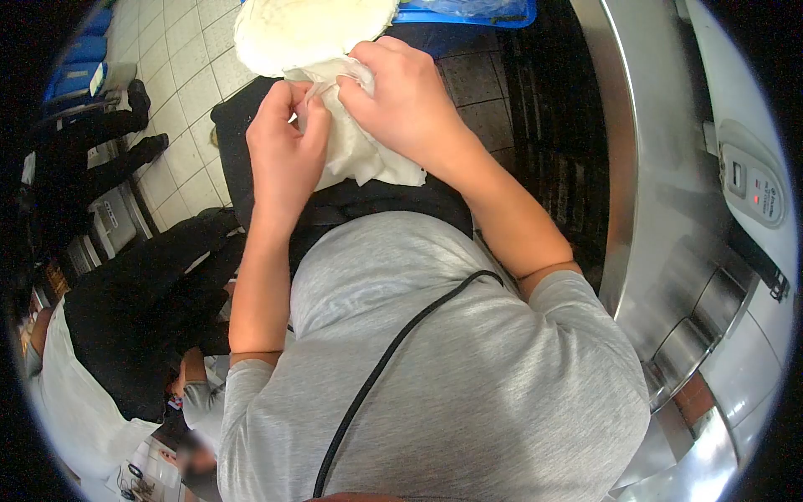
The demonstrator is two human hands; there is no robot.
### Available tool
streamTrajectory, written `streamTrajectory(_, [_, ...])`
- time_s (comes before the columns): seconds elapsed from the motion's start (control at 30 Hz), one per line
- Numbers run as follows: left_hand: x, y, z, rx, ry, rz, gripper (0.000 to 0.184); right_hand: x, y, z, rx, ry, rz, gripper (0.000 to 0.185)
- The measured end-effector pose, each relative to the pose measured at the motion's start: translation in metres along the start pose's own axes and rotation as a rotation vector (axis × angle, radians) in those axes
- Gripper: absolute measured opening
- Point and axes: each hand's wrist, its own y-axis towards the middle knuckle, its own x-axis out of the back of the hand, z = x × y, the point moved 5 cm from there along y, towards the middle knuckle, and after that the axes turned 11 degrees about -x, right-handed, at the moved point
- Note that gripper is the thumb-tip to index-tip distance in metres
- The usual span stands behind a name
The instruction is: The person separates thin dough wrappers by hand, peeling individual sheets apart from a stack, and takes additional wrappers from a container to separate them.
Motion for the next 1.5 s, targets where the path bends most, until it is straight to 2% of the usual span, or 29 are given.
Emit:
streamTrajectory(0.03, [0.001, -0.001, -0.006, -0.071, 0.114, -0.026, 0.016, -0.002, -0.001, 0.001, 0.001, 0.0, 0.001, 0.031])
streamTrajectory(0.27, [0.003, -0.001, -0.007, -0.082, 0.135, -0.014, 0.015, 0.005, 0.001, 0.013, 0.116, 0.04, 0.064, 0.032])
streamTrajectory(0.47, [-0.003, -0.002, -0.007, -0.09, 0.057, 0.048, 0.015, 0.008, 0.007, 0.015, 0.142, -0.044, 0.151, 0.032])
streamTrajectory(0.53, [-0.006, -0.002, -0.01, -0.066, 0.085, 0.141, 0.016, 0.01, 0.008, 0.016, 0.137, -0.047, 0.171, 0.033])
streamTrajectory(0.67, [-0.006, -0.003, -0.011, -0.077, 0.097, 0.133, 0.018, 0.009, 0.006, 0.013, 0.091, -0.092, 0.185, 0.026])
streamTrajectory(0.73, [-0.005, -0.004, -0.009, 0.062, 0.012, 0.097, 0.019, 0.006, 0.004, 0.011, 0.068, -0.091, 0.158, 0.023])
streamTrajectory(0.87, [-0.008, -0.004, -0.005, -0.015, -0.023, 0.021, 0.018, 0.005, 0.001, 0.011, 0.05, -0.087, 0.059, 0.018])
streamTrajectory(0.97, [-0.008, -0.003, -0.006, 0.048, -0.065, 0.022, 0.018, 0.004, 0.001, 0.009, 0.078, -0.059, 0.052, 0.017])
streamTrajectory(1.03, [-0.007, -0.002, -0.008, 0.172, -0.178, -0.006, 0.019, 0.005, 0.002, 0.008, 0.094, -0.015, 0.052, 0.017])
streamTrajectory(1.23, [-0.008, -0.003, 0.001, 0.009, -0.046, 0.044, 0.019, 0.002, 0.007, 0.007, 0.208, -0.012, 0.108, 0.017])
streamTrajectory(1.33, [-0.003, -0.004, -0.005, 0.013, 0.075, 0.001, 0.02, 0.0, 0.006, 0.008, 0.204, -0.003, 0.104, 0.02])
streamTrajectory(1.43, [-0.003, -0.004, -0.001, 0.059, 0.059, -0.032, 0.02, 0.0, 0.01, 0.005, 0.219, 0.023, 0.07, 0.021])
streamTrajectory(1.5, [-0.002, -0.004, -0.003, 0.085, 0.024, -0.021, 0.02, 0.0, 0.013, -0.002, 0.104, 0.075, 0.169, 0.021])
